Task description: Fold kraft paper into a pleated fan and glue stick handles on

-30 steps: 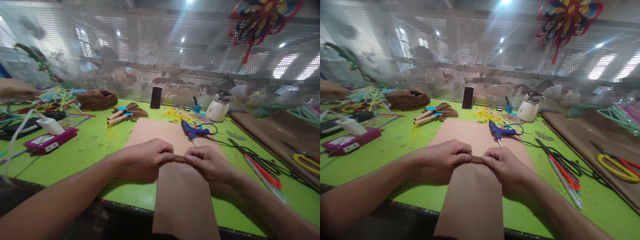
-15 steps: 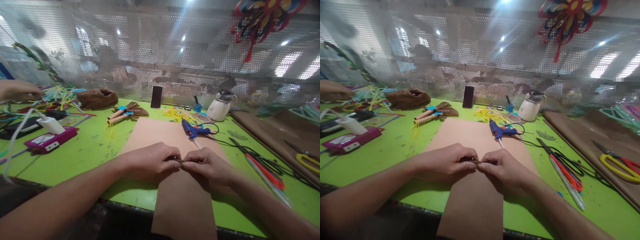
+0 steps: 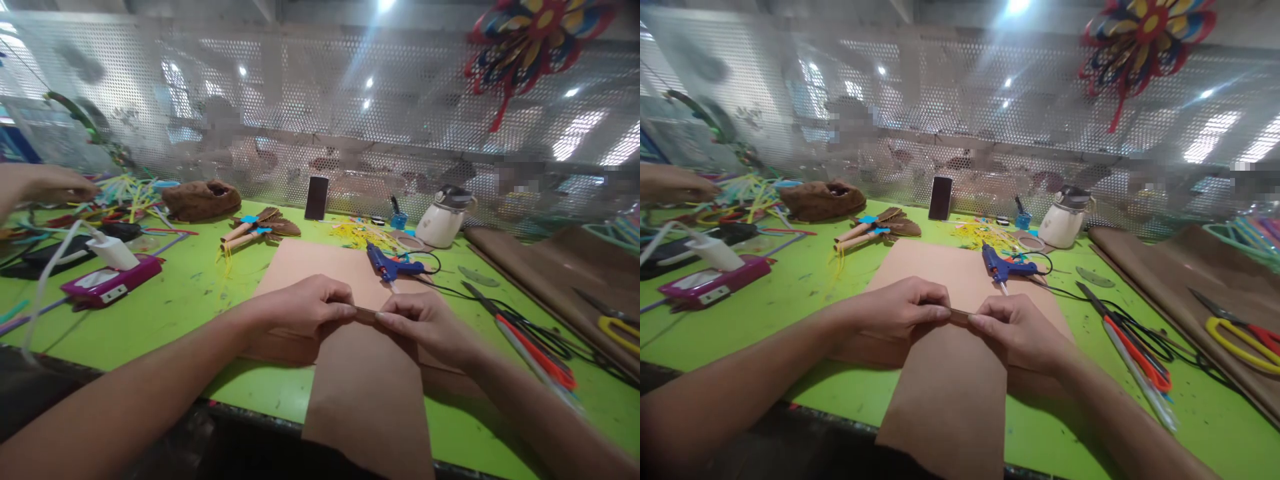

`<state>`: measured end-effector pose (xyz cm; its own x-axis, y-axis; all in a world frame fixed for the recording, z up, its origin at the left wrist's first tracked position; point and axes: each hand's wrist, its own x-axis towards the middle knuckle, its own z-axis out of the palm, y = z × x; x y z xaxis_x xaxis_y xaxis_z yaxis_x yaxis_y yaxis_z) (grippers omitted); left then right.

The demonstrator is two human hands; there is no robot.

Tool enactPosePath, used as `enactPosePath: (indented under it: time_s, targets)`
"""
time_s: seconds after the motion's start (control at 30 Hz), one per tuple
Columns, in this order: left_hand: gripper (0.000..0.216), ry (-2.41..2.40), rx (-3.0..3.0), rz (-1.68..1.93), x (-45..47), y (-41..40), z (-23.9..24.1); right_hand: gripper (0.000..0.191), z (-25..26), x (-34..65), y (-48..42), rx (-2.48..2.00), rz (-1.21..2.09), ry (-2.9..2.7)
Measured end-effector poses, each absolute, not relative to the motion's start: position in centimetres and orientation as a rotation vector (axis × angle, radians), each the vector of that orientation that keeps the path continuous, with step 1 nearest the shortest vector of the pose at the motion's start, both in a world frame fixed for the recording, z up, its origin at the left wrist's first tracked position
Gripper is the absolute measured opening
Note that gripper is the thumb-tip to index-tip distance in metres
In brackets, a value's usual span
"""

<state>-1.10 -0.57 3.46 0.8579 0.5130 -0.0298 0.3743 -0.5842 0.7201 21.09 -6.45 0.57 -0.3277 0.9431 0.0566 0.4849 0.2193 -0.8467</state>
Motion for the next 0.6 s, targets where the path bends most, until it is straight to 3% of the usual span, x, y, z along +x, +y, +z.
enactPosePath:
  time_s: [0.23, 0.43, 0.6]
  targets:
    - [0.029, 0.574, 2.237, 0.174, -1.9, -0.1, 4.4, 0.035, 1.3, 21.3, -6.9, -1.243, 1.114, -1.894]
    - [0.027, 0.498, 1.731, 0.245, -2.0, 0.3, 3.5, 0.043, 2.0, 22.7, -6.5, -1.178, 1.013, -1.646]
    - [0.021, 0.403, 1.282, 0.188, -1.2, -0.9, 2.1, 0.041, 3.0, 21.6, -7.3, -1.019, 1.285, -1.594]
